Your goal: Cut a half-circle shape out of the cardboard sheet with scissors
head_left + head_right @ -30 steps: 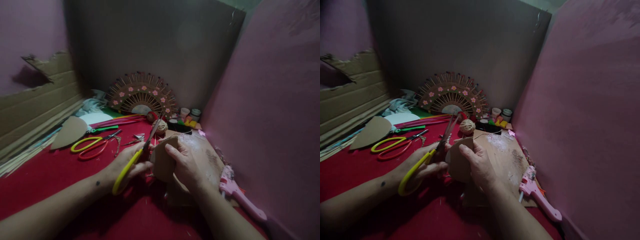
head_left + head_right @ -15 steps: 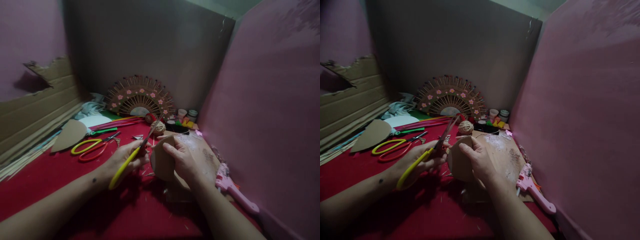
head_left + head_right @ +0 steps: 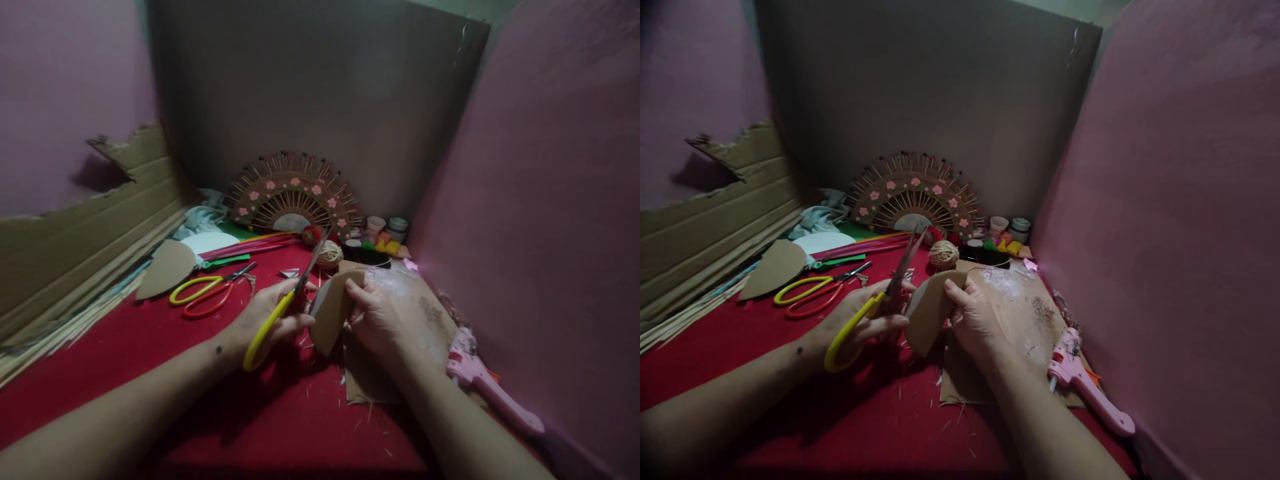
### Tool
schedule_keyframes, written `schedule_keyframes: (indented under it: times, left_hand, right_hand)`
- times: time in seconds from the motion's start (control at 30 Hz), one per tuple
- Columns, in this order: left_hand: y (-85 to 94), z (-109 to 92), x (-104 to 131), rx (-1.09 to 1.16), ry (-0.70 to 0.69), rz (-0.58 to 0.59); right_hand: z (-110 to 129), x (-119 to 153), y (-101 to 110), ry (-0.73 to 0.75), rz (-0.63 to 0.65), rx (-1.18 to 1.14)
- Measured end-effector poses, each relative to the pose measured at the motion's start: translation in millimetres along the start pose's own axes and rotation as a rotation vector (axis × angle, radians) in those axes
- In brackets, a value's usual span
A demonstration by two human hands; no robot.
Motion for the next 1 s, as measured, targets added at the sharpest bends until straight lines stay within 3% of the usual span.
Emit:
schedule_keyframes:
  times: [0.13, 0.33, 0.47, 0.57, 0.7, 0.83, 0.93, 1.0]
  left_hand:
    - [-12.3, -0.3, 3.9, 0.087, 0.042, 0.09]
    - [-19.0, 6.6, 5.8, 0.088, 0.105, 0.117]
    - [-13.3, 6.6, 2.8, 0.044, 0.078, 0.083]
    - [1.1, 7.6, -0.8, 0.071, 0.058, -0.053]
    - [18.8, 11.9, -4.3, 0.116, 0.046, -0.195]
    - [14.5, 13.0, -5.3, 0.082, 0.052, -0.108]
    - [7.9, 12.8, -2.9, 0.08, 0.078, -0.05]
    - [8.3, 12.2, -1.7, 0.076, 0.095, -0.067]
  right_hand:
    - [-31.4, 0.0, 1.9, -0.152, 0.03, -0.092]
    - [-47.6, 6.4, -3.1, -0.346, -0.015, -0.195]
    - [-50.9, 10.9, -3.9, -0.437, -0.047, -0.264]
    - [-56.1, 12.7, 0.6, -0.472, -0.058, -0.249]
    - [-65.3, 21.2, -10.7, -0.61, 0.097, -0.154]
    - [-72.8, 39.6, -23.6, -0.828, 0.222, -0.078]
    - [-74.3, 41.0, -24.2, -0.812, 0.239, -0.068]
    - [-76.8, 40.7, -29.6, -0.771, 0.342, -0.03]
Point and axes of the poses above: each hand's wrist, its own x-axis away from the middle knuckle, its own y-axis out of the back of the hand, z = x × y, the point moved 9 cm from there along -x, towards the middle knuckle, and after that the axes turned 2 degrees about -x, right-handed, at the moved point
